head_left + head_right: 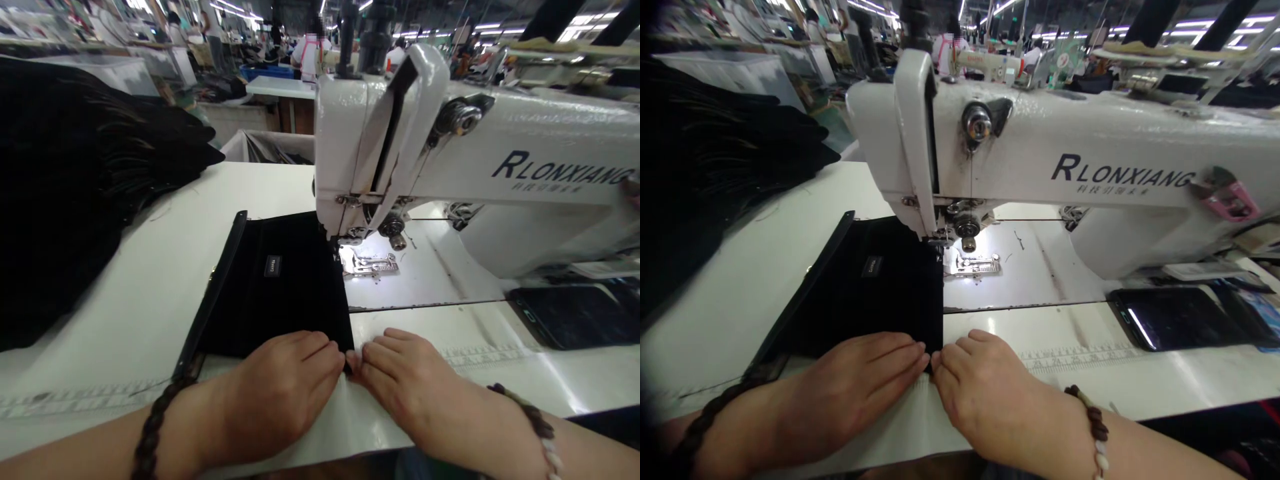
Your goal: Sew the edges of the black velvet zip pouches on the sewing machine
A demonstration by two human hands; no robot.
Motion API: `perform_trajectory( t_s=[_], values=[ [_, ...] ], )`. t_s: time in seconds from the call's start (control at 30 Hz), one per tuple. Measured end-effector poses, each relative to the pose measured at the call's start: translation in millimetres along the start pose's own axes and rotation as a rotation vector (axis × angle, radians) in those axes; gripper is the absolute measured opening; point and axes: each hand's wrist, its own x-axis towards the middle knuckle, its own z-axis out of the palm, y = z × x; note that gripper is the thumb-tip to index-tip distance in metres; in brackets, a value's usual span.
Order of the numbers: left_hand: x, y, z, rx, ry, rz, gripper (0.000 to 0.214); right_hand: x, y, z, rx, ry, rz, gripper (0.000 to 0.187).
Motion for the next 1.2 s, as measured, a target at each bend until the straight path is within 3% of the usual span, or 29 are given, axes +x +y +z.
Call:
perform_trajectory(
  t_s=[0.3,0.57,0.77,1.0,1.2],
  values=[
    [5,-37,8.8,0.068,0.073,0.079,0.042,15,34,9,-0.043,-0.061,0.051,0.011],
    [13,-68,13.1,0.143,0.083,0.1,0.042,25,50,18,-0.08,0.011,0.194,0.025],
    [16,-89,18.5,0.2,0.064,0.107,0.038,29,53,21,-0.104,0.078,0.212,0.036],
    [21,-108,25.3,0.243,-0.067,-0.001,0.019,31,52,19,-0.059,0.048,0.258,0.033],
    [24,-119,29.0,0.206,-0.066,-0.101,0.014,31,52,19,-0.054,0.054,0.257,0.032]
  ],
)
